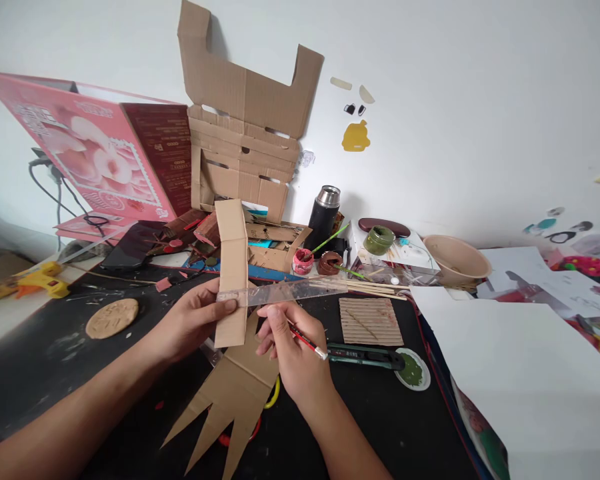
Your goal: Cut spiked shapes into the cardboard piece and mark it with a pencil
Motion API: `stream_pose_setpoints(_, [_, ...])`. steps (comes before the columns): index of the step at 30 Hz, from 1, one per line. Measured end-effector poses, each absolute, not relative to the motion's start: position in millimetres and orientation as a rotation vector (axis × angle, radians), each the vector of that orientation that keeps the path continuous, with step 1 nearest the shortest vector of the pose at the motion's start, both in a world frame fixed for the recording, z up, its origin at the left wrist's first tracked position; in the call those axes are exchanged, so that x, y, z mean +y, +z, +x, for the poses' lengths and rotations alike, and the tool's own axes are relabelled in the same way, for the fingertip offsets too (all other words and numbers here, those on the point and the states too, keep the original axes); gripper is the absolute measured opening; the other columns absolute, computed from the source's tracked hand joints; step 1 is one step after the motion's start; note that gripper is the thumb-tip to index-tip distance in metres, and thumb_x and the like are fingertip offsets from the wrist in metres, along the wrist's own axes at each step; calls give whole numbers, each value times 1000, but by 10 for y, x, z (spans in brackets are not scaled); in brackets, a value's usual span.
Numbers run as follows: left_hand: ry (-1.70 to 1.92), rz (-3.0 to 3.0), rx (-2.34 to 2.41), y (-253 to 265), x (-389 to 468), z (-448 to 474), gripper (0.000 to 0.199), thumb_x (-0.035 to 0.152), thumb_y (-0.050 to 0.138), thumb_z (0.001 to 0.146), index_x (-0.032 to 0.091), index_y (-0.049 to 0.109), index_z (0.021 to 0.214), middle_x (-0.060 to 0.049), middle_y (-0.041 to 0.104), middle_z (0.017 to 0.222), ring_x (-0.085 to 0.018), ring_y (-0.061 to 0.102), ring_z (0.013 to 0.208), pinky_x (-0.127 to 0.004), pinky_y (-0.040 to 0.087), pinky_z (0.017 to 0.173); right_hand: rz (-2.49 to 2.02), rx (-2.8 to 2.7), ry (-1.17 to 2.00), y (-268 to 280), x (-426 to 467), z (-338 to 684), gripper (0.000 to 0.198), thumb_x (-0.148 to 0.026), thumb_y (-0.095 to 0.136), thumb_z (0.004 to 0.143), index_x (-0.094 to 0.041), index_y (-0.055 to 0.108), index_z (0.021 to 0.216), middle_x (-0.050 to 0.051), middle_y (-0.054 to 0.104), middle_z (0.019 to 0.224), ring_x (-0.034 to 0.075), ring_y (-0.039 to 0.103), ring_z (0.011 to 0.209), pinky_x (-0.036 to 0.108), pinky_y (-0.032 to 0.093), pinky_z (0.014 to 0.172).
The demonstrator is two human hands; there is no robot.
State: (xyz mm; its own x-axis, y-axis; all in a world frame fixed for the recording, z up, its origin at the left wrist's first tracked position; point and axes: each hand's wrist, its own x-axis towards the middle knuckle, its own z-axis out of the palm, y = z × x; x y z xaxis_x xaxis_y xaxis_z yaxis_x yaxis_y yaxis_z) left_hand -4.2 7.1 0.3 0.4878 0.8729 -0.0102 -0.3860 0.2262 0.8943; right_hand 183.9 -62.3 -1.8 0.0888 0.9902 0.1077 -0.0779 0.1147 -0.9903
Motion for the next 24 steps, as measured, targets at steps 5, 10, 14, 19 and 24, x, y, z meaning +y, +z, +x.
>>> stream_pose_setpoints(5, [895, 1015, 581, -8, 53, -57, 33, 36, 89, 82, 16, 79, 106, -10, 84, 99, -24, 76, 82, -32, 58, 78, -1110, -1049, 1151, 15, -600, 1842, 56, -72, 70, 94, -17, 77, 91, 1, 69, 67, 14, 71, 49, 18, 47, 41])
stream_pose_setpoints(10, [803, 1077, 545, -40, 41, -69, 32, 37, 86, 86, 16, 79, 110, -9, 83, 96, -23, 75, 79, -32, 58, 76, -1113, -1012, 1174, 23, -572, 1847, 57, -74, 74, 90, -17, 76, 88, 1, 70, 64, 14, 71, 46, 18, 47, 39])
stream_pose_setpoints(14, [810, 1086, 526, -41, 33, -48, 30, 35, 85, 88, 17, 78, 112, -8, 81, 95, -22, 73, 83, -32, 58, 79, -1114, -998, 1147, 18, -569, 1847, 56, -73, 75, 90, -17, 76, 87, 0, 70, 62, 13, 70, 45, 17, 48, 40])
stream_pose_setpoints(19, [816, 1087, 553, -45, 15, -46, 31, 40, 84, 88, 18, 77, 109, -6, 77, 90, -19, 70, 76, -30, 57, 72, -1105, -985, 1134, 16, -571, 1855, 56, -72, 75, 90, -16, 76, 86, 0, 70, 61, 13, 71, 44, 16, 47, 39])
stream_pose_setpoints(24, [779, 1123, 576, -50, 4, -61, 33, 43, 83, 89, 19, 77, 111, -5, 75, 88, -17, 67, 69, -25, 52, 58, -1102, -968, 1121, 20, -565, 1861, 55, -71, 76, 91, -16, 77, 86, 1, 71, 60, 14, 71, 44, 17, 49, 39])
